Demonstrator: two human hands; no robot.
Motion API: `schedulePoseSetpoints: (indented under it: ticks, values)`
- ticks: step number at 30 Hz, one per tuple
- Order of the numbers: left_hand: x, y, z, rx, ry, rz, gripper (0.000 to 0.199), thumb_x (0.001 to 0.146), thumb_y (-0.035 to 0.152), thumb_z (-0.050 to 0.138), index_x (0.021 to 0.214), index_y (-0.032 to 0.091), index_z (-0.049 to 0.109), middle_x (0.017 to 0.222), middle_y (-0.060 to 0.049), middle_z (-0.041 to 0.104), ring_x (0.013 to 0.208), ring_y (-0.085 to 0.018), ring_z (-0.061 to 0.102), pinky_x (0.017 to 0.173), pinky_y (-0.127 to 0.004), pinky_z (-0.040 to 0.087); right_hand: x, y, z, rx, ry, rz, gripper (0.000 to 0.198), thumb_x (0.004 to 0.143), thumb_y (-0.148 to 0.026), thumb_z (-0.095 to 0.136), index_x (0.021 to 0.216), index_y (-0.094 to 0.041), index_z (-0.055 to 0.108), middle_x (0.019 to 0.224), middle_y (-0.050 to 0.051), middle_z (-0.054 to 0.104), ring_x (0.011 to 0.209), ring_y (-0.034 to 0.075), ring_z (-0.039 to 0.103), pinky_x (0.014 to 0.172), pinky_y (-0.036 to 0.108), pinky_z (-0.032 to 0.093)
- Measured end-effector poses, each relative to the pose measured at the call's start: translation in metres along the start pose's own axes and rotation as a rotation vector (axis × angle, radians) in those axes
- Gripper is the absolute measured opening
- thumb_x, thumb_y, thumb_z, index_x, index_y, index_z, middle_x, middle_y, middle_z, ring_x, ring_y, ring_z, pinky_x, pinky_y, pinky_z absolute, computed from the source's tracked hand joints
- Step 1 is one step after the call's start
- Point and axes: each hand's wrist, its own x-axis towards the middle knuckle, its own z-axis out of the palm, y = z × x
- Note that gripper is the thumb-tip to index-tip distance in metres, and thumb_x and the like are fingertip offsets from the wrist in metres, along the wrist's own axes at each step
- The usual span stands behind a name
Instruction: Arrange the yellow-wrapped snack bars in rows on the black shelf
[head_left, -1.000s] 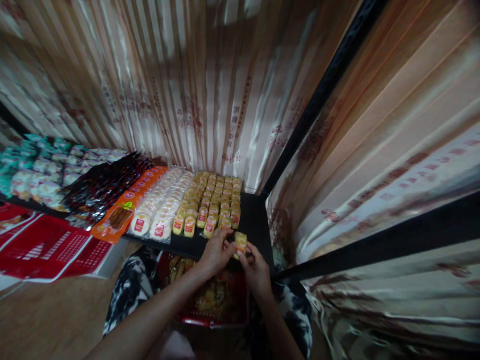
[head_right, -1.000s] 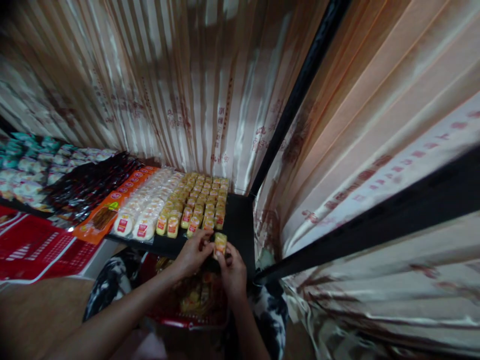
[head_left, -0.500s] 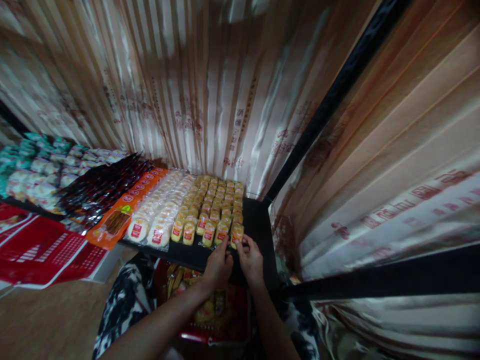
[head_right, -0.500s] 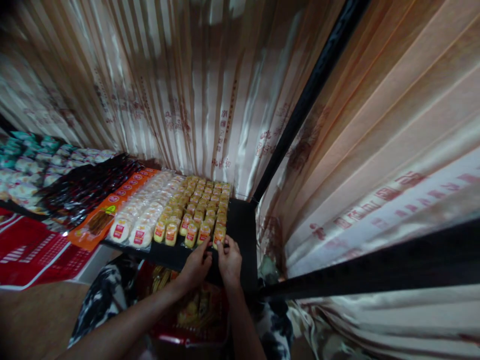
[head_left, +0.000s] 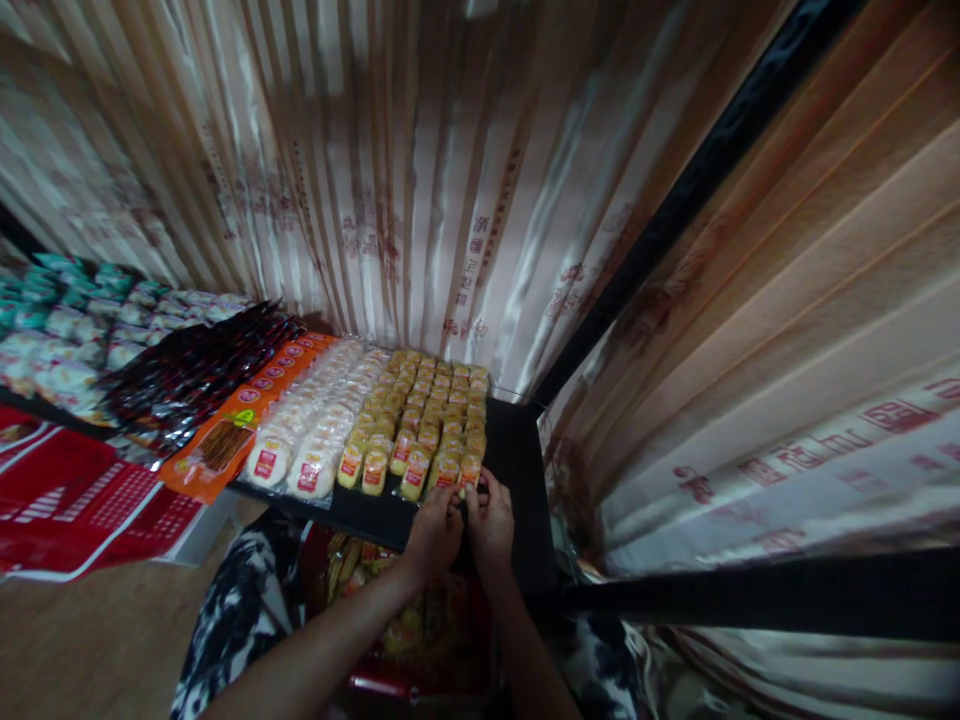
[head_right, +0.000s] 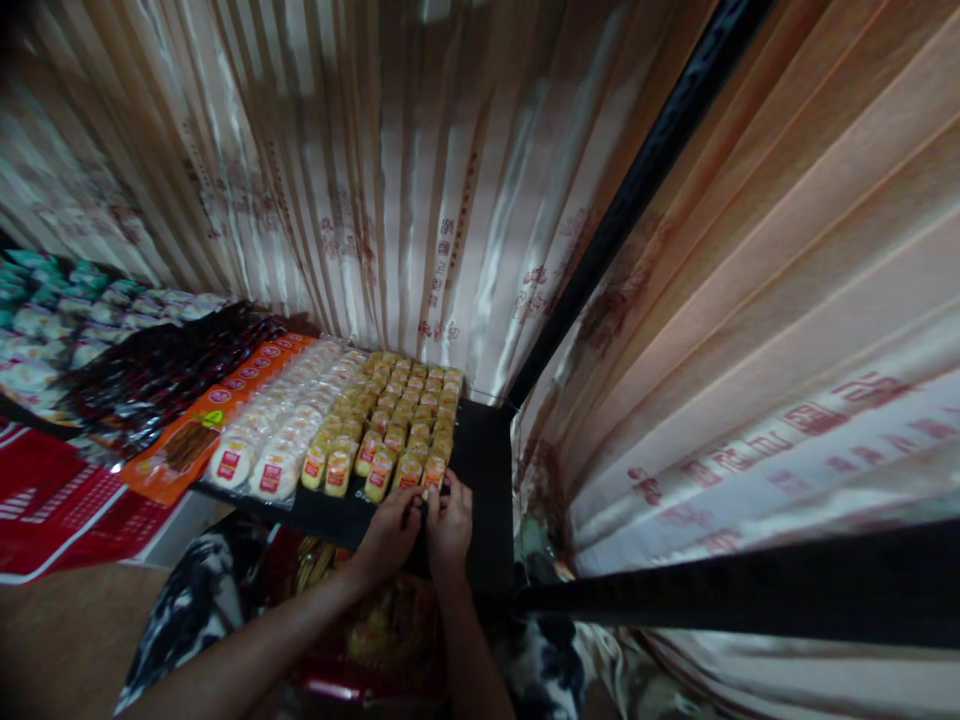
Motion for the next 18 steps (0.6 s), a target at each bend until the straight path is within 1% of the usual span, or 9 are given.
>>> schedulePoseSetpoints:
  ticks: [3, 6, 8, 10, 12, 13, 15, 16, 18]
  values:
    - [-0.002, 0.001, -0.002, 0.005, -0.041, 0.049, 0.032, 0.080, 0.012, 0.039, 0.102, 0.015, 0.062, 0.101, -0.011, 0.065, 0.095, -0.020, 0.058, 0.090, -0.033, 0.044, -0.001, -0.002, -0.002, 0.026, 0.036, -0.007, 0.051, 0.082, -0.047, 0.040, 0.113, -0.010, 0.055, 0.104, 0.015, 0.056, 0.063, 0.014, 0.059, 0.064, 0.030, 0.051]
    - [-0.008, 0.001, -0.007, -0.004, -0.119, 0.083, 0.031, 0.079, 0.013, 0.039, 0.093, 0.017, 0.066, 0.093, -0.008, 0.068, 0.088, -0.018, 0.061, 0.085, -0.029, 0.045, -0.009, -0.006, -0.008, 0.073, 0.100, -0.012, 0.051, 0.083, -0.047, 0.039, 0.115, -0.009, 0.053, 0.103, 0.015, 0.057, 0.065, 0.015, 0.058, 0.065, 0.030, 0.050]
    - [-0.016, 0.000, -0.012, -0.014, -0.172, 0.100, 0.030, 0.078, 0.013, 0.040, 0.089, 0.018, 0.068, 0.088, -0.006, 0.069, 0.083, -0.016, 0.061, 0.081, -0.026, 0.046, -0.021, -0.009, -0.015, 0.107, 0.109, -0.007, 0.049, 0.084, -0.046, 0.039, 0.116, -0.011, 0.052, 0.097, 0.012, 0.061, 0.067, 0.015, 0.059, 0.065, 0.028, 0.050]
    - [-0.027, -0.003, -0.019, -0.008, -0.232, 0.083, 0.030, 0.076, 0.013, 0.041, 0.088, 0.019, 0.068, 0.086, -0.005, 0.070, 0.082, -0.016, 0.061, 0.079, -0.024, 0.046, -0.039, -0.010, -0.023, 0.124, 0.074, -0.006, 0.044, 0.085, -0.044, 0.039, 0.112, -0.013, 0.055, 0.089, 0.009, 0.064, 0.070, 0.016, 0.061, 0.068, 0.028, 0.050]
    - [-0.043, -0.011, -0.025, 0.005, -0.292, 0.011, 0.031, 0.075, 0.014, 0.042, 0.089, 0.019, 0.069, 0.087, -0.004, 0.070, 0.081, -0.016, 0.062, 0.077, -0.024, 0.045, -0.062, -0.007, -0.031, 0.108, -0.012, -0.032, 0.039, 0.085, -0.044, 0.040, 0.102, -0.016, 0.060, 0.083, 0.008, 0.067, 0.074, 0.017, 0.062, 0.072, 0.028, 0.050]
    - [-0.052, -0.017, -0.027, 0.008, -0.317, -0.030, 0.031, 0.075, 0.015, 0.042, 0.089, 0.018, 0.069, 0.087, -0.004, 0.070, 0.080, -0.016, 0.062, 0.076, -0.024, 0.045, -0.074, -0.005, -0.033, 0.088, -0.079, -0.057, 0.036, 0.085, -0.043, 0.040, 0.096, -0.017, 0.062, 0.083, 0.008, 0.068, 0.077, 0.018, 0.063, 0.074, 0.029, 0.050]
    - [-0.071, -0.032, -0.032, -0.008, -0.352, -0.102, 0.031, 0.075, 0.016, 0.041, 0.087, 0.017, 0.069, 0.086, -0.004, 0.070, 0.080, -0.017, 0.062, 0.076, -0.025, 0.045, -0.095, 0.004, -0.035, 0.032, -0.262, -0.115, 0.035, 0.086, -0.042, 0.039, 0.088, -0.019, 0.065, 0.086, 0.009, 0.069, 0.080, 0.019, 0.064, 0.076, 0.029, 0.050]
    - [-0.080, -0.041, -0.033, -0.027, -0.368, -0.132, 0.030, 0.074, 0.016, 0.042, 0.085, 0.017, 0.070, 0.084, -0.004, 0.070, 0.079, -0.017, 0.061, 0.076, -0.025, 0.045, -0.103, 0.009, -0.035, -0.009, -0.370, -0.138, 0.034, 0.086, -0.039, 0.038, 0.088, -0.019, 0.065, 0.088, 0.009, 0.070, 0.082, 0.019, 0.065, 0.078, 0.030, 0.050]
    - [-0.095, -0.062, -0.035, -0.083, -0.399, -0.220, 0.025, 0.071, 0.016, 0.046, 0.078, 0.017, 0.069, 0.079, -0.004, 0.069, 0.076, -0.017, 0.060, 0.075, -0.026, 0.045, -0.114, 0.022, -0.031, -0.138, -0.595, -0.165, 0.030, 0.085, -0.030, 0.040, 0.096, -0.019, 0.066, 0.097, 0.010, 0.070, 0.089, 0.020, 0.065, 0.081, 0.031, 0.049]
